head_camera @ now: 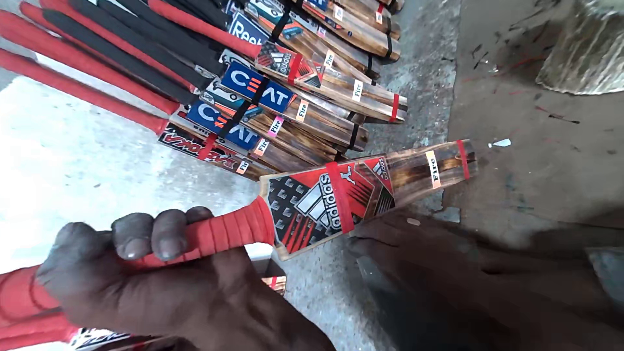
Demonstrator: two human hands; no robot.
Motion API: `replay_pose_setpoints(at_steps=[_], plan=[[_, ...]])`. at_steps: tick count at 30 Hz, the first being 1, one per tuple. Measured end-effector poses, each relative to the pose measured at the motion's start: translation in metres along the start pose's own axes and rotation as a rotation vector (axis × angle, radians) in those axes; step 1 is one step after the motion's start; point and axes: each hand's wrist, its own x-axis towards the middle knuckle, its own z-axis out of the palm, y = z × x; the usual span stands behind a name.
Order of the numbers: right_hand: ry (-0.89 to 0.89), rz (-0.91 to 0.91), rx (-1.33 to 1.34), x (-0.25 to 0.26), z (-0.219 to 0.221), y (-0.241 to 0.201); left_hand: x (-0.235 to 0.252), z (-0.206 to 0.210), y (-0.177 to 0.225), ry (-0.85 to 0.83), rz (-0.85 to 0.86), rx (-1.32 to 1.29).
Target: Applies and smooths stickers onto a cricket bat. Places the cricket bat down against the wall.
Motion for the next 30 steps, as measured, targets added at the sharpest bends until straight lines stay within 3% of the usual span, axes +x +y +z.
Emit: replay_pose_setpoints(at_steps=[4,7,13,17,19,25,27,30], plan=[[-0.079,0.121,-0.016,0.065,-0.066,0.004,-0.003,-0.003,0.003,-0.058,0.008,-0.025],[-0.102,0.161,-0.142,0.106,-0.062,0.007,-0.004,0.004,0.007,-0.089,-0.002,-0.091],[-0.269,0.140,-0.152,0.062,-0.046,-0.011,-0.005,0.003,0.004,-0.051,0.010,-0.065],[-0.150,0.151,-0.120,0.092,-0.061,0.009,-0.005,0.002,0.007,-0.105,0.001,-0.119],[-0.182,0.178,-0.151,0.104,-0.056,0.007,-0.004,0.006,0.009,-0.097,0.004,-0.088],[-0.244,0.040,-0.119,0.032,-0.041,-0.018,-0.004,0.006,0.003,0.032,-0.006,0.036],[-0.294,0.048,-0.045,0.040,-0.059,-0.009,-0.003,0.006,0.003,0.023,-0.010,0.018],[-0.190,0.046,-0.044,0.093,-0.075,0.011,-0.004,0.008,0.008,-0.026,-0.004,-0.014]])
